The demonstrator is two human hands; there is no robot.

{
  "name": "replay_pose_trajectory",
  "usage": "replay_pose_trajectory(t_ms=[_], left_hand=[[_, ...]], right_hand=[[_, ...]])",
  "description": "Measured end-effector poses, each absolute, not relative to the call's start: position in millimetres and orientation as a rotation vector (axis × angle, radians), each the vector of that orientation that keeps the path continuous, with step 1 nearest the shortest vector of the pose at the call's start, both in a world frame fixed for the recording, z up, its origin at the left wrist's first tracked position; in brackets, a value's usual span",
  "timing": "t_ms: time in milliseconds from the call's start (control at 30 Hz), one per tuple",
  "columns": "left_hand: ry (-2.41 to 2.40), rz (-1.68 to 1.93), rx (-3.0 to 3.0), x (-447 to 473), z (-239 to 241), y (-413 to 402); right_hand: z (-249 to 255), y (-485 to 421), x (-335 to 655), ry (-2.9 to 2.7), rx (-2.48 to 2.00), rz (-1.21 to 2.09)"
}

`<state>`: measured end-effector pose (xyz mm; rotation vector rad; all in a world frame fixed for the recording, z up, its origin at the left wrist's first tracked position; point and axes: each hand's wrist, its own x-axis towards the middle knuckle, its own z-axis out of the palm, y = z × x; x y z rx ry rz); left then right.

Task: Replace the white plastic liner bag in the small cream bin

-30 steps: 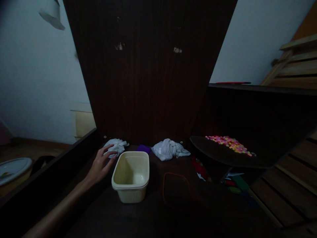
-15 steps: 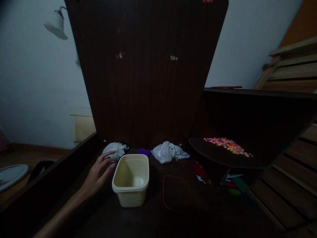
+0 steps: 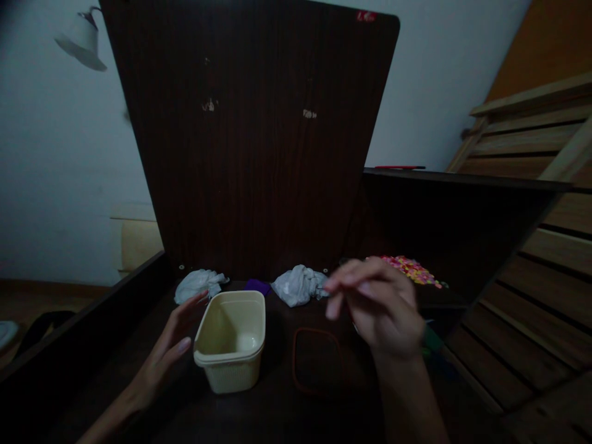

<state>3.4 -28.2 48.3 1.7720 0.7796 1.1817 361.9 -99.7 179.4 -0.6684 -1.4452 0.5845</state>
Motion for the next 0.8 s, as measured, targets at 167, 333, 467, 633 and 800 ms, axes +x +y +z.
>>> replay_pose_trajectory(t_ms=[167, 333, 467, 633, 800], left_hand=[[0.754, 1.194, 1.839, 9, 48, -28], [0.867, 1.115, 1.968, 14, 58, -32], [0.888, 1.084, 2.011, 15, 62, -35], [0.872, 1.082, 2.04, 15, 58, -33], [0.871, 1.103, 2.047, 15, 58, -33]], right_hand=[[136, 2, 383, -1.128, -1.367, 0.61], [74, 52, 399, -1.074, -1.673, 0.59], [50, 69, 395, -1.155, -1.828, 0.6], [46, 88, 387, -1.261, -1.952, 0.529], [50, 90, 386, -1.343, -2.068, 0.572]])
